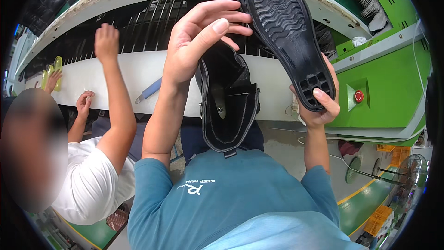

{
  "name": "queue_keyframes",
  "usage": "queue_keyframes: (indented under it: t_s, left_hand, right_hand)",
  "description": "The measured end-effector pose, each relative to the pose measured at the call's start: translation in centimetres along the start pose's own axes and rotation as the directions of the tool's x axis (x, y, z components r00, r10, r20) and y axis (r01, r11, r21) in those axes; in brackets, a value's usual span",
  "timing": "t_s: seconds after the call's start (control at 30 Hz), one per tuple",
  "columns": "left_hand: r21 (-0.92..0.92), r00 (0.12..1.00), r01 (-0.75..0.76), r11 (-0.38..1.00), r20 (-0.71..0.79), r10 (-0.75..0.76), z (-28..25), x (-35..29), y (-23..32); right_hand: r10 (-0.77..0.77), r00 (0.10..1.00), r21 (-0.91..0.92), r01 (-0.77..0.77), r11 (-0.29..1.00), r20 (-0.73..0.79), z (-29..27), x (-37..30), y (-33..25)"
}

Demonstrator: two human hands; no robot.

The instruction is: The person is inspecting black leather boots on an assembly line.

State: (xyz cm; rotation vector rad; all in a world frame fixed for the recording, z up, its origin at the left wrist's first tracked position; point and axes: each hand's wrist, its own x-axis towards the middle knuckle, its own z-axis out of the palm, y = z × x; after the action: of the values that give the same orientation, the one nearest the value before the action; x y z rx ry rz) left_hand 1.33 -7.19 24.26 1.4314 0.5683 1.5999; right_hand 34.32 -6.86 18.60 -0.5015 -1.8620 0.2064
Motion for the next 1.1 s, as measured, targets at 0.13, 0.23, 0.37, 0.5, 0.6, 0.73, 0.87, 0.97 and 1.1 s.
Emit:
queue_keyframes:
  t_s: [0.13,0.23,0.37,0.5,0.6,0.73,0.87,0.97,1.1]
  left_hand:
    - [0.0,1.0,-0.001,1.0,0.007,0.001,0.4,0.2,-0.3]
    - [-0.004,1.0,-0.001,1.0,0.013,0.002,0.5,0.4,-0.5]
    - [0.0,1.0,-0.002,1.0,0.012,0.002,0.6,0.5,-0.8]
    - [-0.119,0.988,0.033,0.992,-0.145,-0.05,0.5,0.6,-2.0]
    - [0.004,0.92,0.195,0.981,-0.348,-0.181,0.9,1.2,-3.9]
    - [-0.281,0.954,0.221,0.934,-0.137,-0.267,1.1,0.6,-4.1]
    - [-0.236,0.954,0.173,0.956,-0.201,-0.222,0.0,0.5,-4.9]
    - [-0.219,0.943,0.184,0.958,-0.236,-0.235,0.0,0.3,-4.7]
    - [-0.219,0.936,0.165,0.962,-0.271,-0.223,0.3,0.3,-3.9]
  right_hand:
    - [0.133,0.991,0.04,-0.133,0.99,0.015,-0.6,-1.0,0.5]
    - [0.152,0.988,0.147,-0.151,0.977,0.008,-0.5,-1.1,1.3]
    - [-0.092,0.991,0.006,0.093,0.996,-0.1,1.2,0.3,0.1]
    - [0.042,0.991,0.025,-0.039,0.999,-0.13,1.3,-0.8,-0.9]
    - [0.1,0.99,0.035,-0.097,0.995,-0.1,1.6,-1.4,-1.3]
    - [0.154,0.987,0.116,-0.149,0.982,-0.034,2.2,-1.3,-1.3]
    - [0.344,0.924,0.213,-0.307,0.927,-0.167,1.2,-3.3,-1.4]
    - [0.241,0.886,0.364,-0.089,0.927,-0.397,0.5,-1.2,-0.2]
    - [0.208,0.889,0.351,-0.058,0.935,-0.409,-1.1,0.3,0.1]
